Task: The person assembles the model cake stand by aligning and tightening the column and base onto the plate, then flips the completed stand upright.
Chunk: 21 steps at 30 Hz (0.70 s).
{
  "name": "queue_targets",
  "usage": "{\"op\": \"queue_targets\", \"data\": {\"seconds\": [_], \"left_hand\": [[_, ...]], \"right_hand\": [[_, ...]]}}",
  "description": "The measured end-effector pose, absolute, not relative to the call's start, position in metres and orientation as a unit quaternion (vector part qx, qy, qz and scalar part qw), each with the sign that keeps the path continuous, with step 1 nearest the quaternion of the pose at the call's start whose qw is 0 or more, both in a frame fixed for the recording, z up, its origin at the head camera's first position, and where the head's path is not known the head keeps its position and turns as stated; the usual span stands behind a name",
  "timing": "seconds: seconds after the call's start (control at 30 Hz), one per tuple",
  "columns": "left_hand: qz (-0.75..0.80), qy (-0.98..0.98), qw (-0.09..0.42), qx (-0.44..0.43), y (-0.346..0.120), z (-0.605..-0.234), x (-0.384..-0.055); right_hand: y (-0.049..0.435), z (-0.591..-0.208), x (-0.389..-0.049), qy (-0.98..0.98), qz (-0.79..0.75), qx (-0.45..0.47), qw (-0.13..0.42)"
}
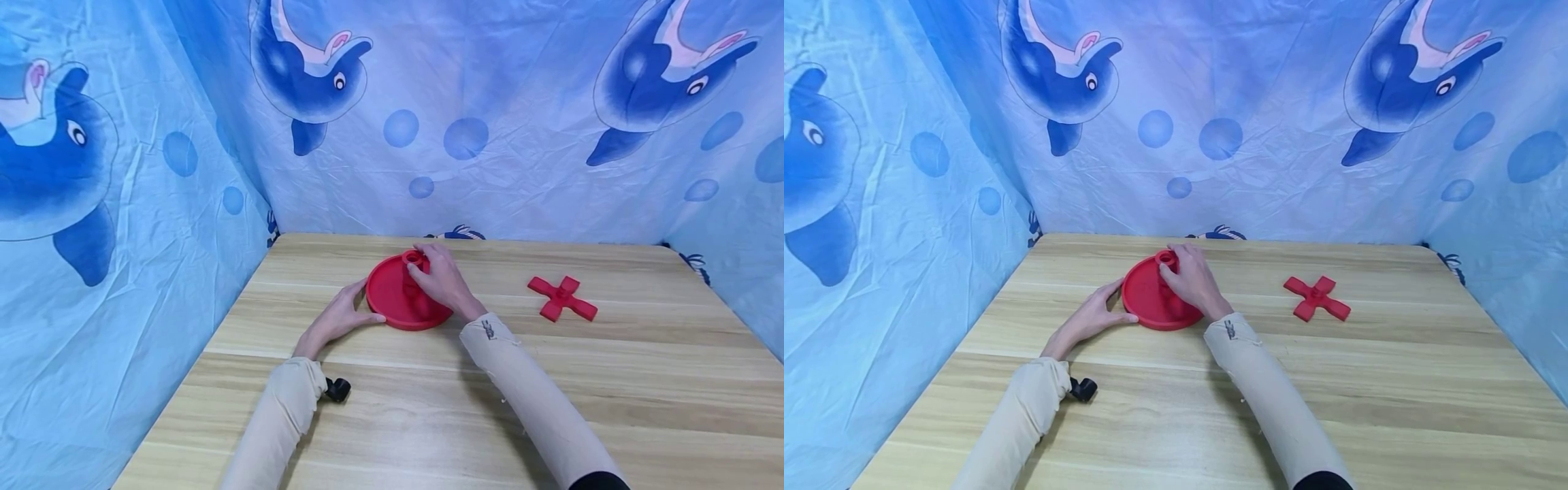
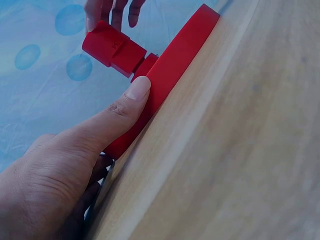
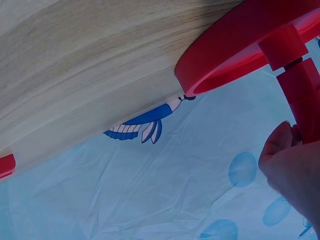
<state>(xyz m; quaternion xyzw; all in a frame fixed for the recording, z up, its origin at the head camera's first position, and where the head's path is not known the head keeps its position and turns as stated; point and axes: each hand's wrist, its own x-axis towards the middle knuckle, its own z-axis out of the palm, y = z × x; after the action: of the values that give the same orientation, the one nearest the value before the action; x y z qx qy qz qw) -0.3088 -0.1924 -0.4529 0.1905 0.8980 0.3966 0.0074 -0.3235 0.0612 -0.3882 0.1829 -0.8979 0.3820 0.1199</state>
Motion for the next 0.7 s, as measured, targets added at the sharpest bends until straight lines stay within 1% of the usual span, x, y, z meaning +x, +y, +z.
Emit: {"op": "queue_targets", "data": {"seconds": [0.23,0.5,0.7], "left_hand": [[0.396,0.899,0.007,0.188,-0.1931,-0.453,-0.308],[0.398,0.897,0.003,0.192,-0.1931,-0.4533,-0.3076],[0.396,0.898,0.003,0.19,-0.1927,-0.4535,-0.3073]], "right_hand": [[0.0618,-0.3892,-0.326,-0.904,0.378,0.165,0.113],[0.0622,-0.3876,-0.3246,-0.899,0.376,0.19,0.118],[0.0618,-0.3881,-0.3245,-0.899,0.386,0.175,0.109]]}}
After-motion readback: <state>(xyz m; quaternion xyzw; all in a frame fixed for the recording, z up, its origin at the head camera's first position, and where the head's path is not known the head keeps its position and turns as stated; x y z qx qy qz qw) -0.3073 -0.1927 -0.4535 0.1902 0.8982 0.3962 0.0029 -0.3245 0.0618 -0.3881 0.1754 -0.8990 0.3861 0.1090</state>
